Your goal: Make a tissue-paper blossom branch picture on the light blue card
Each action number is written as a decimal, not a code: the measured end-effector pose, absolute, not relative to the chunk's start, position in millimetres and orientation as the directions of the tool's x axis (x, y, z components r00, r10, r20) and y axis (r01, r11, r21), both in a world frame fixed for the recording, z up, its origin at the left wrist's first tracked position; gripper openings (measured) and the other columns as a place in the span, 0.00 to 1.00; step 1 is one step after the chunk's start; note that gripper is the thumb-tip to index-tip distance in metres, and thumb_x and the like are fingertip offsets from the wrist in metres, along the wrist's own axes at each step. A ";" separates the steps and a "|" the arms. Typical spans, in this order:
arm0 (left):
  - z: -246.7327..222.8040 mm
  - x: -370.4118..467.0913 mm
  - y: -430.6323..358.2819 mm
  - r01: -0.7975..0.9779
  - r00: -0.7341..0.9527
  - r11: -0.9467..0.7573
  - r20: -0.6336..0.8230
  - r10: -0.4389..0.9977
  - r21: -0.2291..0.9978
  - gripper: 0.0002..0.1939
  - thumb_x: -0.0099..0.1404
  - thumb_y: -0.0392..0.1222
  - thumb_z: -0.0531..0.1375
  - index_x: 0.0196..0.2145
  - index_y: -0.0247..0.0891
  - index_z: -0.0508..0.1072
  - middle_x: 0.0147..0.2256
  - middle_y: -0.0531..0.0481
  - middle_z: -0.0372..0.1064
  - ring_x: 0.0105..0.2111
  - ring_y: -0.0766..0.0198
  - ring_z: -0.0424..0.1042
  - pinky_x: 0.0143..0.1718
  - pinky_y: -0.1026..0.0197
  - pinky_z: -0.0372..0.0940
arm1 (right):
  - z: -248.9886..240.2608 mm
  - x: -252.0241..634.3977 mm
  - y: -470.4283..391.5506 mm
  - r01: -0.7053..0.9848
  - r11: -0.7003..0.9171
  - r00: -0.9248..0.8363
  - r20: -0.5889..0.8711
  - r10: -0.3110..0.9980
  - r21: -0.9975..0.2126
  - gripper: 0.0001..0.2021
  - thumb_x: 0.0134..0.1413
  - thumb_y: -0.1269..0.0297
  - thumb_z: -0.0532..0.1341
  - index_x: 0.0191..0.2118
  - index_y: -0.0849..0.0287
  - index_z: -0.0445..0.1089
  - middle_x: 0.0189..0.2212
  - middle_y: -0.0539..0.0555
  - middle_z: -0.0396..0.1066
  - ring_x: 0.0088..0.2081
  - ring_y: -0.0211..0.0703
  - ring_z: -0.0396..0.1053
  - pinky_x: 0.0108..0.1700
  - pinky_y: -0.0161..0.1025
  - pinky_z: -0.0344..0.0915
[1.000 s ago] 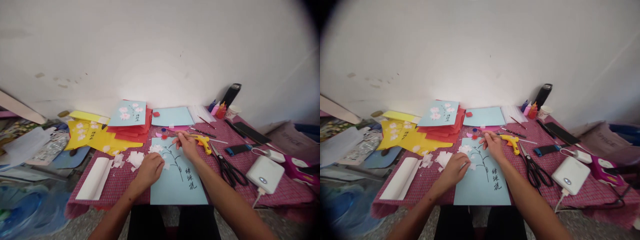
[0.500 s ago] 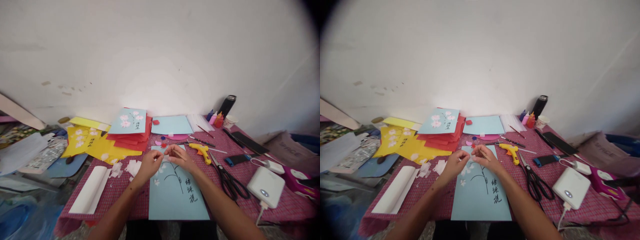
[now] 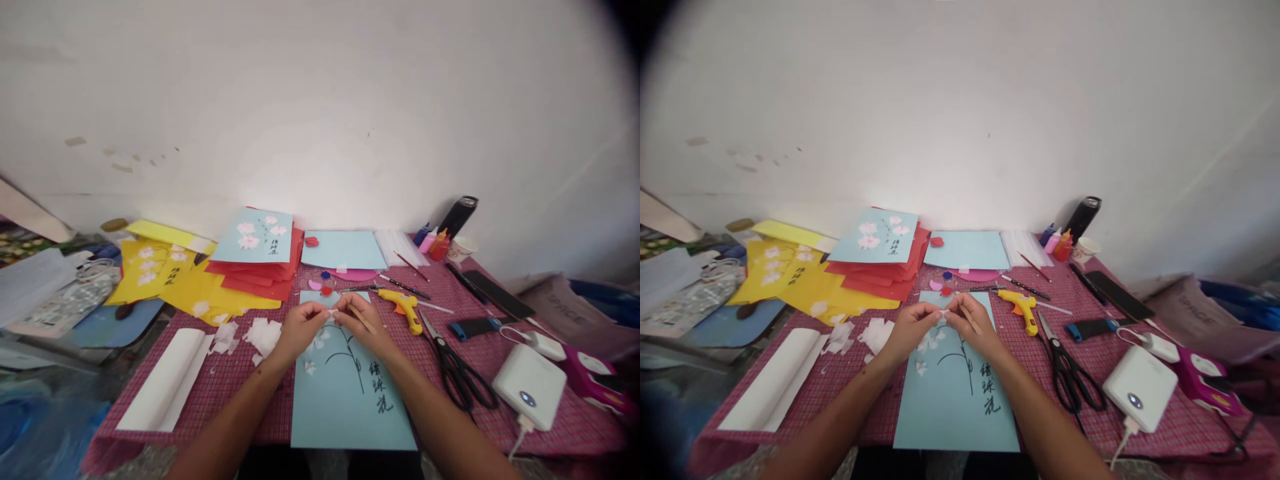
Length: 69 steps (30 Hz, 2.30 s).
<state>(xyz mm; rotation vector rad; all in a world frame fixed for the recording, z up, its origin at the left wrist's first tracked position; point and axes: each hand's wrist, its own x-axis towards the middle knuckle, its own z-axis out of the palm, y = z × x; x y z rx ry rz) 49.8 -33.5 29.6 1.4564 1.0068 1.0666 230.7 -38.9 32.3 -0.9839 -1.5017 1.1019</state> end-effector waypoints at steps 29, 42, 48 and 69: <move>21.1 42.4 -28.9 -0.071 0.163 -0.017 0.028 0.986 0.997 0.14 0.58 0.49 0.64 0.26 0.35 0.70 0.23 0.54 0.66 0.24 0.70 0.61 0.26 0.67 0.55 | 36.9 231.0 -38.4 -0.012 0.227 0.016 0.227 0.974 -0.974 0.12 0.61 0.56 0.55 0.47 0.53 0.68 0.36 0.53 0.73 0.27 0.41 0.68 0.30 0.40 0.66; 23.9 44.8 -32.1 0.005 0.337 -0.036 0.032 0.941 0.999 0.18 0.58 0.51 0.64 0.41 0.35 0.77 0.28 0.50 0.70 0.26 0.67 0.64 0.27 0.66 0.56 | 27.7 224.2 -40.2 0.043 0.221 -0.098 0.216 0.971 -0.974 0.07 0.52 0.62 0.64 0.35 0.56 0.66 0.27 0.48 0.66 0.28 0.40 0.64 0.31 0.36 0.59; 20.9 45.5 -31.8 0.051 0.269 -0.048 0.033 0.963 0.998 0.16 0.61 0.52 0.61 0.32 0.35 0.77 0.23 0.53 0.67 0.22 0.69 0.60 0.24 0.66 0.52 | 32.5 223.3 -42.4 0.059 0.209 -0.108 0.201 0.973 -0.976 0.07 0.53 0.62 0.63 0.35 0.56 0.66 0.26 0.48 0.65 0.27 0.40 0.63 0.30 0.36 0.59; 23.1 46.9 -31.5 0.002 0.232 -0.002 0.002 0.973 1.000 0.15 0.60 0.51 0.62 0.30 0.35 0.74 0.24 0.52 0.70 0.24 0.68 0.65 0.26 0.66 0.56 | 34.6 227.9 -39.1 -0.073 0.222 -0.011 0.224 0.975 -0.972 0.12 0.59 0.57 0.58 0.47 0.54 0.68 0.33 0.52 0.71 0.28 0.40 0.66 0.31 0.39 0.64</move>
